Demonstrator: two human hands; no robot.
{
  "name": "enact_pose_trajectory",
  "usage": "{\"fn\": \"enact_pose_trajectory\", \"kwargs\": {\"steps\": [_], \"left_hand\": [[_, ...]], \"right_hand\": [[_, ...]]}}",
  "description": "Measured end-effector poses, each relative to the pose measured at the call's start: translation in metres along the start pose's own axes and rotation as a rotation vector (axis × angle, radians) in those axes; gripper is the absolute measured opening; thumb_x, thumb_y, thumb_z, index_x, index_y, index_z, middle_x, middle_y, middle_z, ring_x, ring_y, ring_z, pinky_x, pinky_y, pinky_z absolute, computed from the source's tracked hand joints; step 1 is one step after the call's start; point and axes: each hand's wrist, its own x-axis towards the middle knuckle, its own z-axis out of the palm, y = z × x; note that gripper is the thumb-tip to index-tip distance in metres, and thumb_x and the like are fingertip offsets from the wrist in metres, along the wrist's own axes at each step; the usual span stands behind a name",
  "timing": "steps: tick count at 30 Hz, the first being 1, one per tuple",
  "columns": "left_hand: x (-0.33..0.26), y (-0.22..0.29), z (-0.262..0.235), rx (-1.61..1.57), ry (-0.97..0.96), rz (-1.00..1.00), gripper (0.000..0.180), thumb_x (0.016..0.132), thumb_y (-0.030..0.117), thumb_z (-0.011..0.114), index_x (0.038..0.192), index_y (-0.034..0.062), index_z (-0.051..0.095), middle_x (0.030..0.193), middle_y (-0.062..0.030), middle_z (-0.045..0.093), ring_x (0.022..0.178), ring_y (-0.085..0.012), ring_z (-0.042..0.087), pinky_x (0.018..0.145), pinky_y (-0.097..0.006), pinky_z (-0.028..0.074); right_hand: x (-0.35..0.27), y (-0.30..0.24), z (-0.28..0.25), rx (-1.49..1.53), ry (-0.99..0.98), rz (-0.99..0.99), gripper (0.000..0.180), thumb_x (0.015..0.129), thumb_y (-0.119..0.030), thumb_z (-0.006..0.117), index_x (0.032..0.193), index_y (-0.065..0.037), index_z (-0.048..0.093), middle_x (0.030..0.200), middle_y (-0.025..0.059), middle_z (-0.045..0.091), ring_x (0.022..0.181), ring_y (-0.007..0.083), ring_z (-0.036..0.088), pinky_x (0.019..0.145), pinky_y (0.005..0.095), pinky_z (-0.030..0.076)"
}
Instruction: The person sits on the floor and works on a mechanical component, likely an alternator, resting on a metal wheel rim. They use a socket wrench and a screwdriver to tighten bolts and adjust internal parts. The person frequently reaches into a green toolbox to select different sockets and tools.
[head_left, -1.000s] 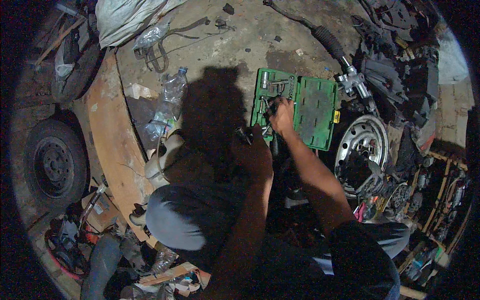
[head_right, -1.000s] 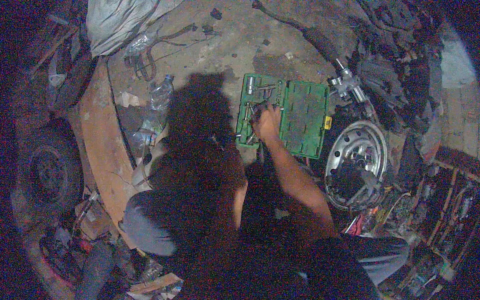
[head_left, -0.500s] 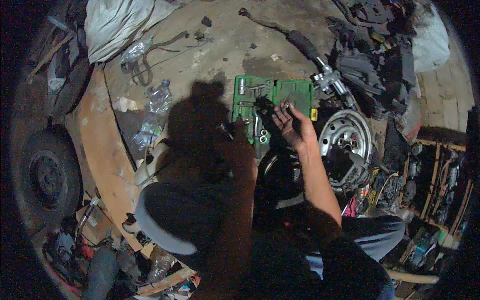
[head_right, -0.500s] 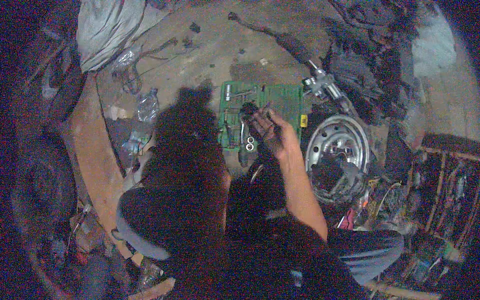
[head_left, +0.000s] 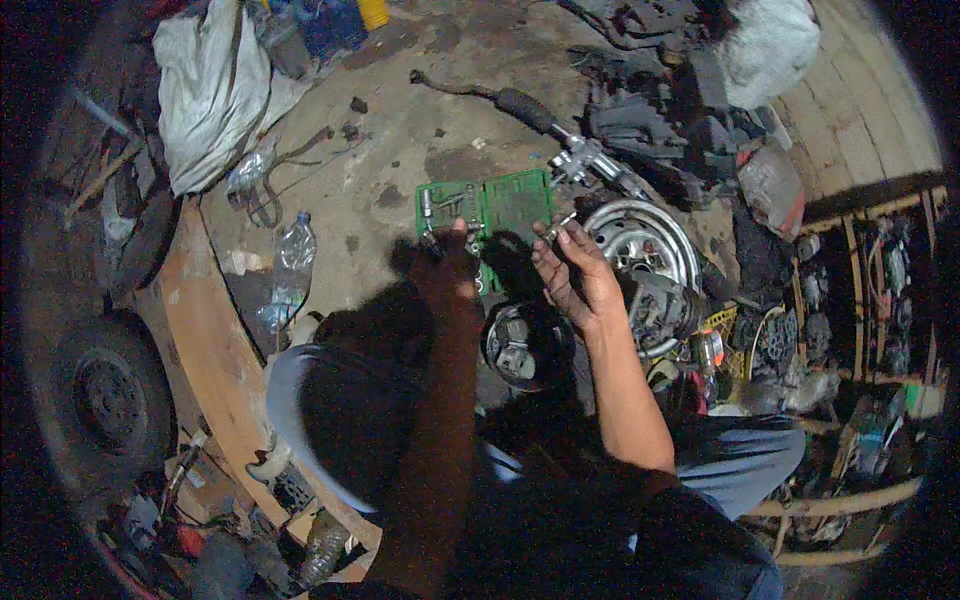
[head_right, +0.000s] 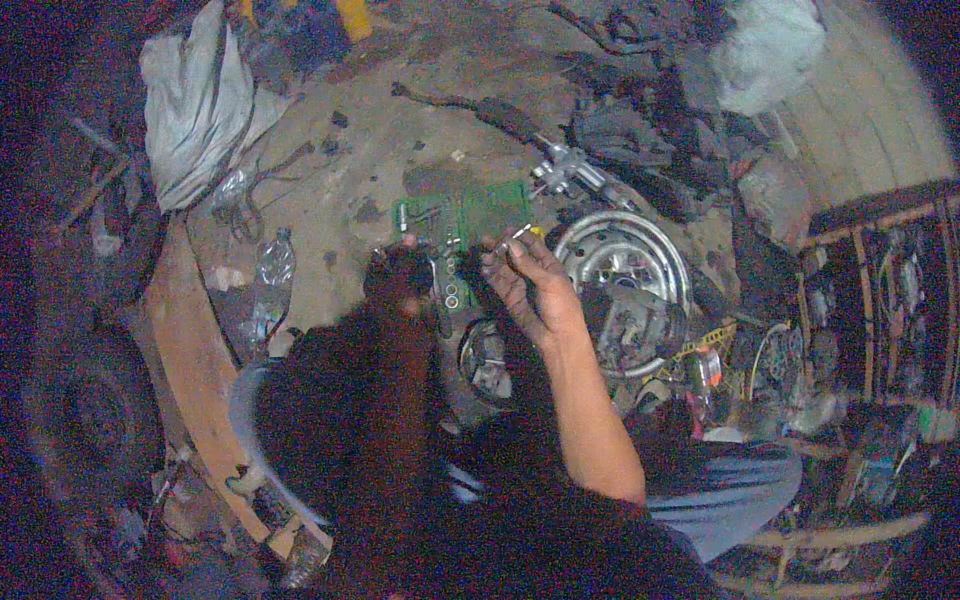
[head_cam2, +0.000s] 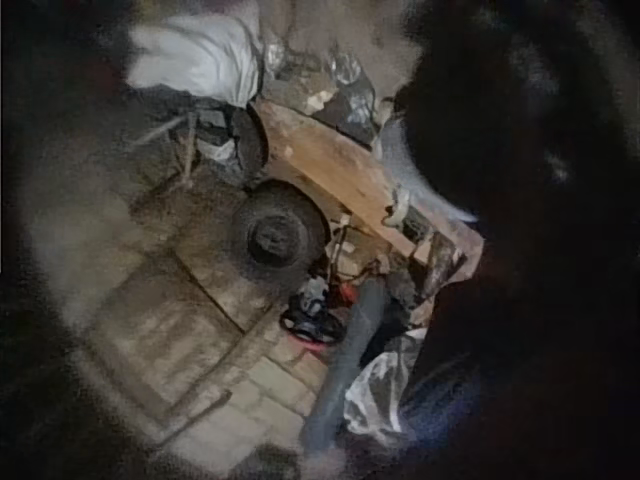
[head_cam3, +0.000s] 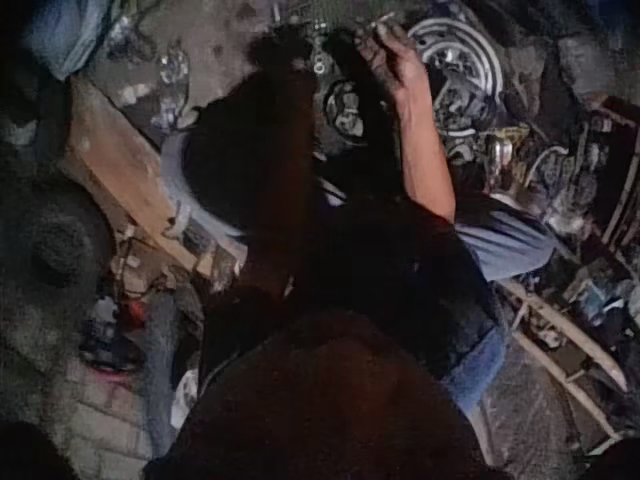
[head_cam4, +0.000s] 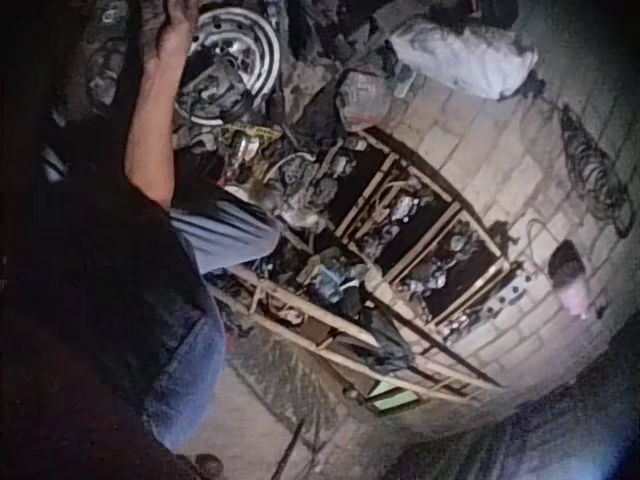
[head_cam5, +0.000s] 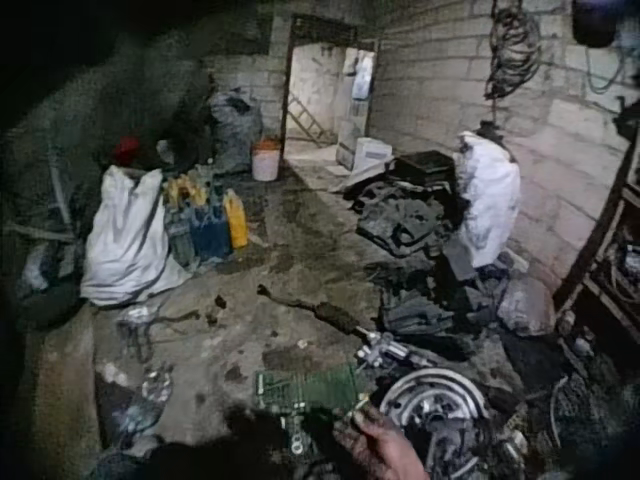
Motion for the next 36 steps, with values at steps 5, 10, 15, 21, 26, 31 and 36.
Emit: {"fn": "enact_pose_trajectory", "kwargs": {"steps": [5, 10, 15, 21, 26, 31, 36], "left_hand": [[-0.026, 0.000, 0.022, -0.526, -0.263, 0.026, 0.025, 0.092, 0.019, 0.068, 0.103, -0.0018, 0.061, 0.064, 0.0001, 0.051, 0.053, -0.0105, 0.047, 0.051, -0.029, 0.041], [-0.056, 0.011, 0.042, -0.623, -0.531, 0.033, 0.017, 0.096, 0.018, 0.064, 0.093, 0.0046, 0.054, 0.060, 0.0032, 0.043, 0.046, -0.0082, 0.038, 0.043, -0.027, 0.033], [-0.063, 0.019, 0.043, -0.613, -0.566, -0.044, 0.019, 0.096, 0.019, 0.064, 0.091, 0.0060, 0.052, 0.061, 0.0022, 0.043, 0.048, -0.0087, 0.039, 0.044, -0.026, 0.033], [-0.022, 0.002, -0.009, -0.578, -0.200, -0.044, 0.020, 0.097, 0.022, 0.064, 0.095, 0.0033, 0.055, 0.069, 0.0001, 0.047, 0.051, -0.0092, 0.036, 0.045, -0.026, 0.032], [-0.005, -0.030, -0.034, -0.459, -0.088, -0.077, 0.020, 0.097, 0.019, 0.063, 0.097, 0.0014, 0.055, 0.073, -0.0023, 0.052, 0.052, -0.0098, 0.040, 0.043, -0.025, 0.032], [-0.010, -0.022, -0.037, -0.385, -0.333, -0.027, 0.021, 0.095, 0.014, 0.065, 0.106, -0.0031, 0.058, 0.078, -0.0036, 0.054, 0.059, -0.0098, 0.045, 0.050, -0.025, 0.038], [-0.033, -0.002, -0.025, -0.376, -0.544, 0.029, 0.027, 0.093, 0.012, 0.068, 0.111, -0.0046, 0.058, 0.077, -0.0017, 0.052, 0.061, -0.0094, 0.045, 0.054, -0.025, 0.039]], "right_hand": [[-0.054, -0.033, 0.006, -0.094, 0.037, -0.127, 0.032, 0.094, -0.010, 0.062, 0.122, 0.001, 0.050, 0.121, 0.0194, 0.061, 0.108, 0.0307, 0.064, 0.095, 0.0387, 0.054], [-0.102, -0.051, -0.005, -0.165, 0.114, -0.229, 0.036, 0.092, -0.010, 0.064, 0.122, 0.005, 0.051, 0.112, 0.0171, 0.063, 0.102, 0.0334, 0.066, 0.091, 0.0432, 0.056], [-0.121, -0.074, -0.021, -0.217, 0.165, -0.302, 0.038, 0.091, -0.017, 0.069, 0.118, 0.003, 0.051, 0.101, 0.0108, 0.061, 0.083, 0.0210, 0.065, 0.072, 0.0334, 0.056], [-0.126, -0.083, -0.032, -0.119, 0.231, -0.344, 0.035, 0.092, -0.014, 0.067, 0.119, 0.004, 0.053, 0.100, 0.0108, 0.061, 0.086, 0.0211, 0.064, 0.075, 0.0328, 0.055], [-0.103, -0.073, -0.021, -0.097, 0.200, -0.313, 0.032, 0.091, -0.009, 0.065, 0.119, 0.005, 0.054, 0.107, 0.0133, 0.063, 0.095, 0.0239, 0.064, 0.084, 0.0349, 0.055], [-0.079, -0.049, -0.011, -0.074, 0.121, -0.252, 0.032, 0.091, -0.009, 0.065, 0.117, 0.005, 0.055, 0.109, 0.0148, 0.064, 0.097, 0.0248, 0.064, 0.086, 0.0366, 0.055], [-0.076, -0.034, -0.004, -0.140, 0.095, -0.193, 0.032, 0.091, -0.011, 0.066, 0.118, 0.004, 0.056, 0.106, 0.0136, 0.065, 0.088, 0.0234, 0.065, 0.080, 0.0366, 0.056]]}}
